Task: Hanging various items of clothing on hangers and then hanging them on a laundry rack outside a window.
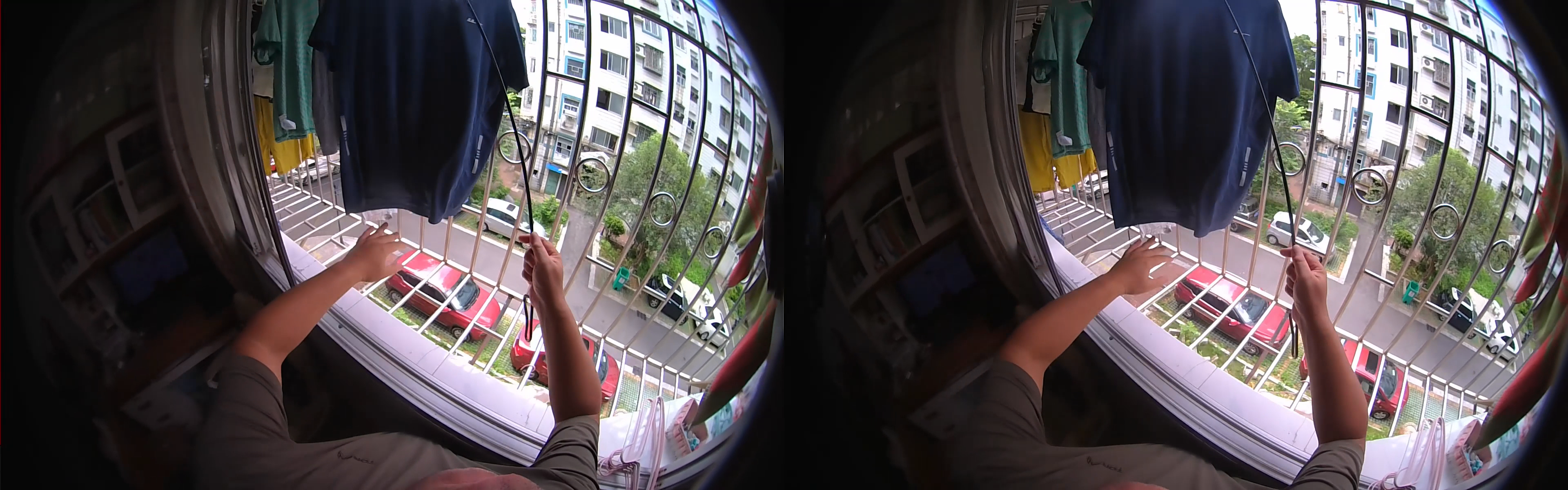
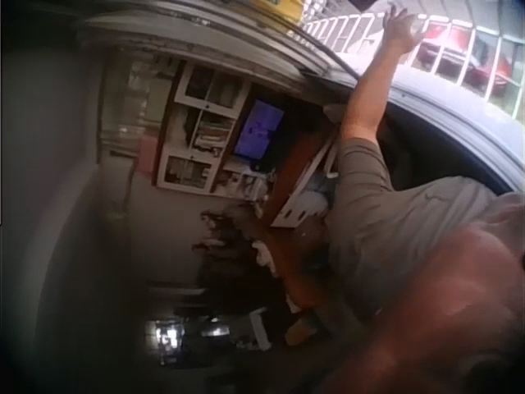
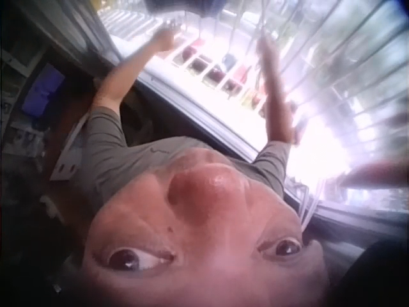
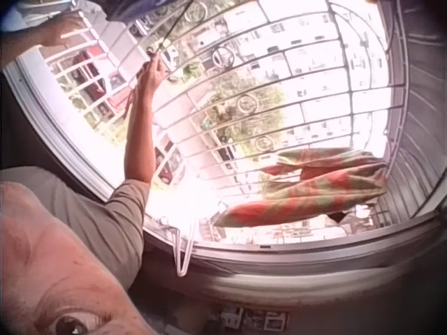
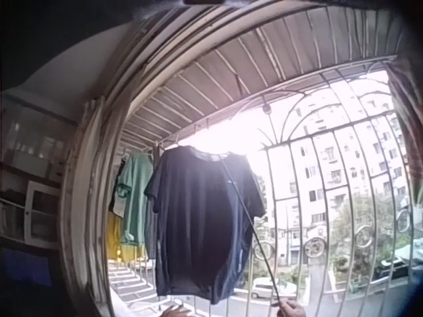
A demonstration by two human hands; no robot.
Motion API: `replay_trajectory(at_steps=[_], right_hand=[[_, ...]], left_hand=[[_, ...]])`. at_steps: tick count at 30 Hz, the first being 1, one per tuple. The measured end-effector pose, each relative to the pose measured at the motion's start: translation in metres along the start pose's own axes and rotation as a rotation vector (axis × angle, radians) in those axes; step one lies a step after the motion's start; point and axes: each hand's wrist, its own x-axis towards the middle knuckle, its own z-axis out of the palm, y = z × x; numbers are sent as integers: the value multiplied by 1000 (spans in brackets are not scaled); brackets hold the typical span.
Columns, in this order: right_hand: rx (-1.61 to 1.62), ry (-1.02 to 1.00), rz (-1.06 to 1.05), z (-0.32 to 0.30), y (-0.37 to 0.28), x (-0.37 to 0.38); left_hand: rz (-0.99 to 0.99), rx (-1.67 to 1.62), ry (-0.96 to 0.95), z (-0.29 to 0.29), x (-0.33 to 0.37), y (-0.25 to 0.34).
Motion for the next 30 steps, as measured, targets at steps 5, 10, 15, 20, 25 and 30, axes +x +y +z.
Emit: replay_trajectory(at_steps=[5,10,15,20,25,30], right_hand=[[-20,20,-22,37,-15,48],[6,-59,-77,77,-18,76],[-9,-6,-27,105,-10,89],[49,-32,-36,126,-6,103],[85,-53,-31,144,-8,109],[45,-46,-51,147,5,96]], left_hand=[[-25,-302,-4,75,-80,14],[-120,-519,-73,110,-115,16],[-105,-645,133,121,-132,18],[-214,-632,84,125,-143,21],[-229,-672,106,128,-143,19],[-199,-674,112,129,-145,18]])
